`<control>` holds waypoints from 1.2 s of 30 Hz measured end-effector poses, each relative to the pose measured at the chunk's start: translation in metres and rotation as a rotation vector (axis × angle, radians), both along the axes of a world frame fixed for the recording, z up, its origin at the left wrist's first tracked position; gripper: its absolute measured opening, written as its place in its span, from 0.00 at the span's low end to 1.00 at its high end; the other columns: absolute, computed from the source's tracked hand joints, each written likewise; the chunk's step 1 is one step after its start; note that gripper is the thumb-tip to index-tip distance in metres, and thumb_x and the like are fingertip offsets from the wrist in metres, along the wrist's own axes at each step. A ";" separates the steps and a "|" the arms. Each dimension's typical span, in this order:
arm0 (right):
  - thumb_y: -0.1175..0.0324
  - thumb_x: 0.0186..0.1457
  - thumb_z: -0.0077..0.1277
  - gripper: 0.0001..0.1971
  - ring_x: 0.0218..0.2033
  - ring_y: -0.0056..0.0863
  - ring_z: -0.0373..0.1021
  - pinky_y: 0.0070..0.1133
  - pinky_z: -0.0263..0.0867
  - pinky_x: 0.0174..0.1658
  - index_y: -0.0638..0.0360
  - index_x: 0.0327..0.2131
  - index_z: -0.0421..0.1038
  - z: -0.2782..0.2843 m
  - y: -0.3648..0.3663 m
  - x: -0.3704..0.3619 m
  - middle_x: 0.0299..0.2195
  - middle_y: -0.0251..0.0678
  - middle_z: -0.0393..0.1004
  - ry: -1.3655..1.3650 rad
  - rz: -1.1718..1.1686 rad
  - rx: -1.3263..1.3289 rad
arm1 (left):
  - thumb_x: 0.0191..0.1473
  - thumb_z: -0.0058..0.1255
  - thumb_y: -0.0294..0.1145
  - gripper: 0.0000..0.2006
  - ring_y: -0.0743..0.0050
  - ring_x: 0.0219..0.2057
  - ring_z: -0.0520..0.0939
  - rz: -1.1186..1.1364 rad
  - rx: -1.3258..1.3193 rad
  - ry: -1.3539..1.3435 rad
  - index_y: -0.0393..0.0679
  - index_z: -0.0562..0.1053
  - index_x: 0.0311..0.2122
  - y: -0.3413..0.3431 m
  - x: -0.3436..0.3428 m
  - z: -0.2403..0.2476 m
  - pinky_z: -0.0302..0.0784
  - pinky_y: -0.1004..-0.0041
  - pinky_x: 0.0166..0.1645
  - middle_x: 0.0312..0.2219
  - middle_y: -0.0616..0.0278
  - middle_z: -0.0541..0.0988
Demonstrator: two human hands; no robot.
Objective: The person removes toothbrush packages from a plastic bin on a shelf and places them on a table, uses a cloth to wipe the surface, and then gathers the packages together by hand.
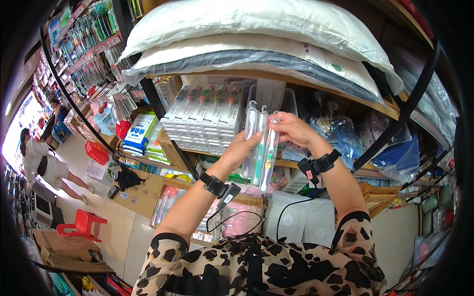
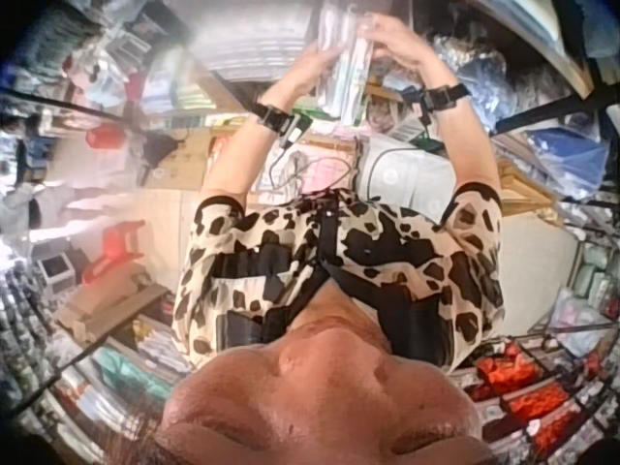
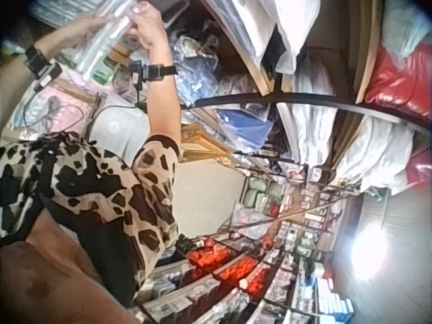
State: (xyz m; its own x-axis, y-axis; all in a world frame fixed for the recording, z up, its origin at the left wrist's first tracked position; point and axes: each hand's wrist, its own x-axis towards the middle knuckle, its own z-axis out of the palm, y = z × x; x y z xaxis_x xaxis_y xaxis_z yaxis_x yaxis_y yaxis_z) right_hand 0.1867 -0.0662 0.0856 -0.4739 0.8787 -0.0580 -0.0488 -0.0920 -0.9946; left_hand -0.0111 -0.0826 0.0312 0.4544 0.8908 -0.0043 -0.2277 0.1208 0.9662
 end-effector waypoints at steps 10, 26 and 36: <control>0.70 0.51 0.45 0.12 0.33 0.33 0.70 0.31 0.68 0.38 0.63 0.39 0.61 0.006 0.059 0.052 0.30 0.38 0.69 0.511 -0.455 0.202 | 0.51 0.44 0.39 0.12 0.70 0.29 0.76 0.150 -0.041 -0.069 0.42 0.67 0.36 0.018 -0.025 -0.008 0.74 0.70 0.33 0.29 0.61 0.74; 0.69 0.45 0.50 0.13 0.32 0.26 0.67 0.22 0.64 0.33 0.57 0.37 0.66 -0.080 0.161 0.005 0.31 0.36 0.70 -0.516 -0.641 0.737 | 0.50 0.46 0.41 0.14 0.84 0.30 0.68 0.139 -0.057 -0.032 0.41 0.70 0.35 -0.003 -0.038 -0.008 0.64 0.79 0.37 0.28 0.70 0.71; 0.60 0.45 0.47 0.15 0.33 0.40 0.68 0.28 0.62 0.37 0.60 0.33 0.69 -0.076 0.177 -0.012 0.31 0.46 0.71 -1.163 -0.192 0.528 | 0.50 0.46 0.39 0.13 0.84 0.31 0.69 0.150 -0.096 0.002 0.41 0.69 0.37 -0.017 -0.046 -0.009 0.64 0.80 0.38 0.28 0.70 0.72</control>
State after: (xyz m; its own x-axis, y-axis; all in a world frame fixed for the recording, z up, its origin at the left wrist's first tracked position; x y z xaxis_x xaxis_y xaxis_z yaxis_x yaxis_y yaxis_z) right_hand 0.1750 0.1104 0.0093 -0.2436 0.9696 0.0243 0.8966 0.2346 -0.3756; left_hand -0.0571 -0.0992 0.0218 0.3163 0.9440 -0.0937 -0.2481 0.1776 0.9523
